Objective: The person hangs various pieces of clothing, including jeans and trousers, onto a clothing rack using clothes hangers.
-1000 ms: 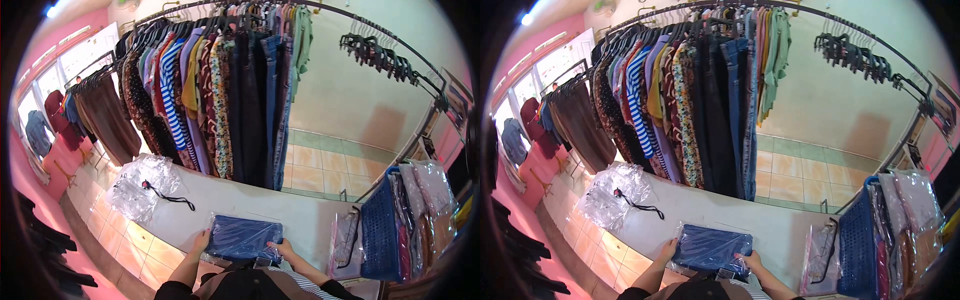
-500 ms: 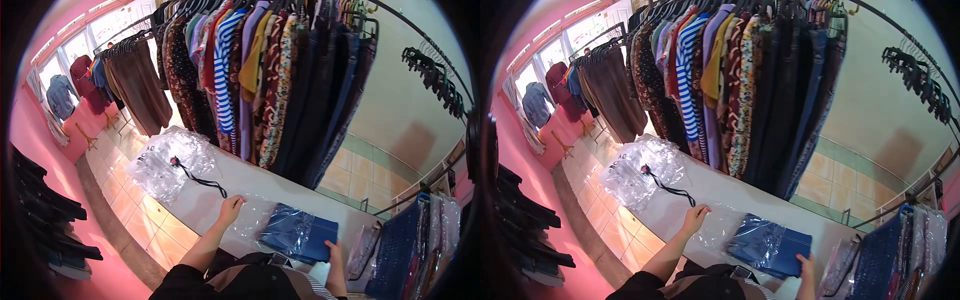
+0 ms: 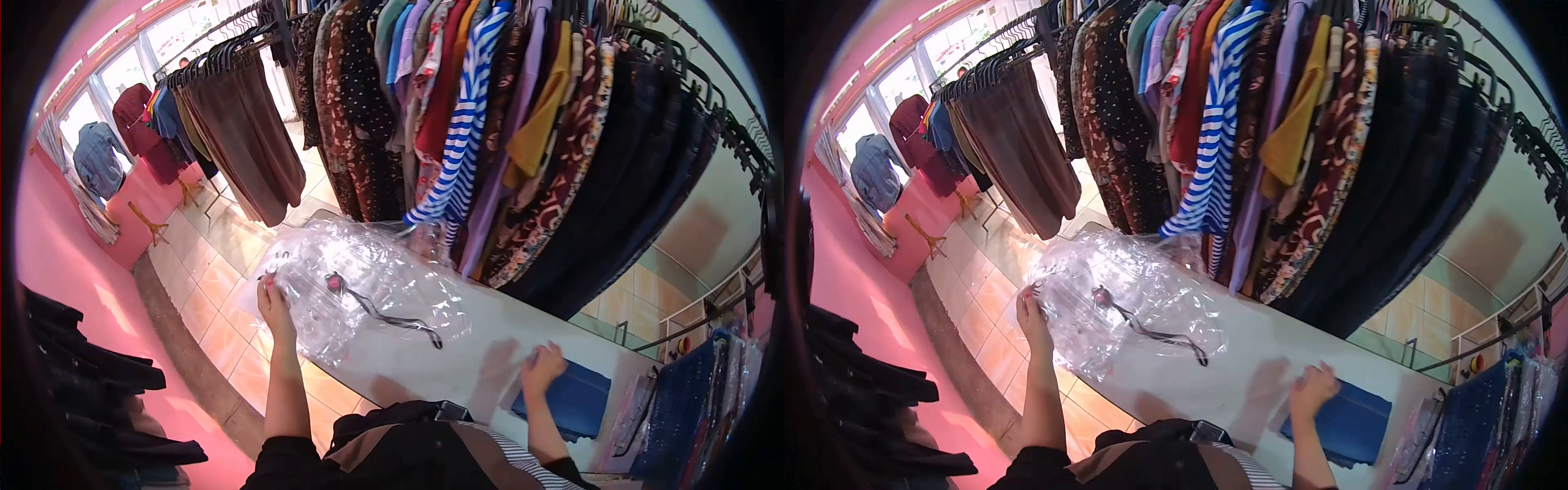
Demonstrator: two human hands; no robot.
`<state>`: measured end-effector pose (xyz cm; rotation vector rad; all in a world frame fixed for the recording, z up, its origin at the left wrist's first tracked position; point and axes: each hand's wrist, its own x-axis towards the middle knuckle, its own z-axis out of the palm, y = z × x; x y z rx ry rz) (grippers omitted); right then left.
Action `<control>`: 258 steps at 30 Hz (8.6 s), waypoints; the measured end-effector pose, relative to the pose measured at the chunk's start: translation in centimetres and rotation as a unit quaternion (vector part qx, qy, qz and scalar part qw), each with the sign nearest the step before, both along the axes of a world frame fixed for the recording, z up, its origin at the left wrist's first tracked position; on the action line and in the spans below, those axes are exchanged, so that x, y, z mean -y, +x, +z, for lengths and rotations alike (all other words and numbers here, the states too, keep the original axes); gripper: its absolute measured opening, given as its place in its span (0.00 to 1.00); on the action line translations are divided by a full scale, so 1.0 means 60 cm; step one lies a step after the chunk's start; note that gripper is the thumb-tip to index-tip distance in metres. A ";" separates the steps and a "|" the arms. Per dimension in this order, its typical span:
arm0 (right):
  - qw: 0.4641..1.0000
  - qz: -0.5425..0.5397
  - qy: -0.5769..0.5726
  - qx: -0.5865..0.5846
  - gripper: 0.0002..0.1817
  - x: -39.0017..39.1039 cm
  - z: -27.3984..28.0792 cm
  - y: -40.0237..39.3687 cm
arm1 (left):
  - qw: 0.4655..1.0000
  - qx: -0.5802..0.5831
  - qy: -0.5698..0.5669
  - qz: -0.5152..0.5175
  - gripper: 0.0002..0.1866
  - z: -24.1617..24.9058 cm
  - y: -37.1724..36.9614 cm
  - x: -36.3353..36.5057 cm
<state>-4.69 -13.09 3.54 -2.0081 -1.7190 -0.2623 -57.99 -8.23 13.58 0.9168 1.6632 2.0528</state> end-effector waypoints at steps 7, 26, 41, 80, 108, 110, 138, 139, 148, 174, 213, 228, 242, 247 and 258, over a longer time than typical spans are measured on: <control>0.897 0.405 -0.123 -0.127 0.14 -0.169 -0.052 -0.411 | 0.971 0.167 -0.117 0.126 0.12 -0.171 -0.155 0.051; 0.873 0.433 -0.222 0.024 0.31 -0.340 -0.099 -0.722 | 0.728 -0.474 -0.469 -0.158 0.50 -0.205 -0.120 0.030; 0.881 0.409 -0.198 -0.133 0.37 -0.292 -0.016 -0.660 | 0.701 -0.525 -0.411 -0.253 0.57 -0.256 -0.085 -0.015; 0.634 -0.051 0.029 -0.771 0.27 0.377 0.066 0.291 | 0.602 0.315 -0.294 -0.672 0.28 -0.211 0.636 0.127; 0.702 -0.052 -0.033 -0.710 0.14 0.364 -0.105 0.227 | 0.665 -0.466 -0.384 -0.440 0.49 -0.229 0.626 0.195; 0.605 -0.064 0.012 -0.793 0.12 0.357 -0.098 0.215 | 0.644 -0.474 -0.346 -0.490 0.48 -0.215 0.628 0.170; 0.826 -0.134 0.134 -0.530 0.51 0.233 0.172 0.108 | 0.549 0.029 -0.131 -0.825 0.17 0.001 0.791 0.049; 0.823 -0.143 0.195 -0.513 0.40 0.219 0.162 0.105 | 0.535 0.024 -0.136 -0.833 0.17 0.003 0.791 0.047; 0.859 -0.343 0.304 -0.228 0.23 0.278 0.215 0.123 | 0.515 0.037 -0.108 -0.849 0.17 0.054 0.804 0.020; 0.703 0.152 0.308 -0.622 0.15 0.848 0.403 -0.034 | 0.307 -0.028 -0.052 -0.950 0.22 0.156 0.797 0.454; 0.786 -0.379 0.340 -0.350 0.08 1.120 0.269 -0.042 | 0.471 -0.089 0.006 -0.877 0.12 0.118 0.725 0.538; 0.836 -0.229 0.333 -0.372 0.11 1.000 0.365 0.052 | 0.460 -0.118 -0.008 -0.880 0.15 0.208 0.563 0.383; 0.931 -0.359 0.042 0.041 0.25 0.392 0.188 0.344 | 0.770 -0.510 0.115 -0.366 0.27 -0.016 0.795 0.069; 0.915 -0.206 -0.338 -0.081 0.45 0.404 -0.084 0.243 | 0.586 -0.649 -0.019 -0.484 0.34 -0.287 0.692 0.076; 0.995 -0.069 0.061 -0.027 0.32 0.024 0.478 0.496 | 0.597 -0.584 -0.053 -0.548 0.34 -0.211 0.689 0.074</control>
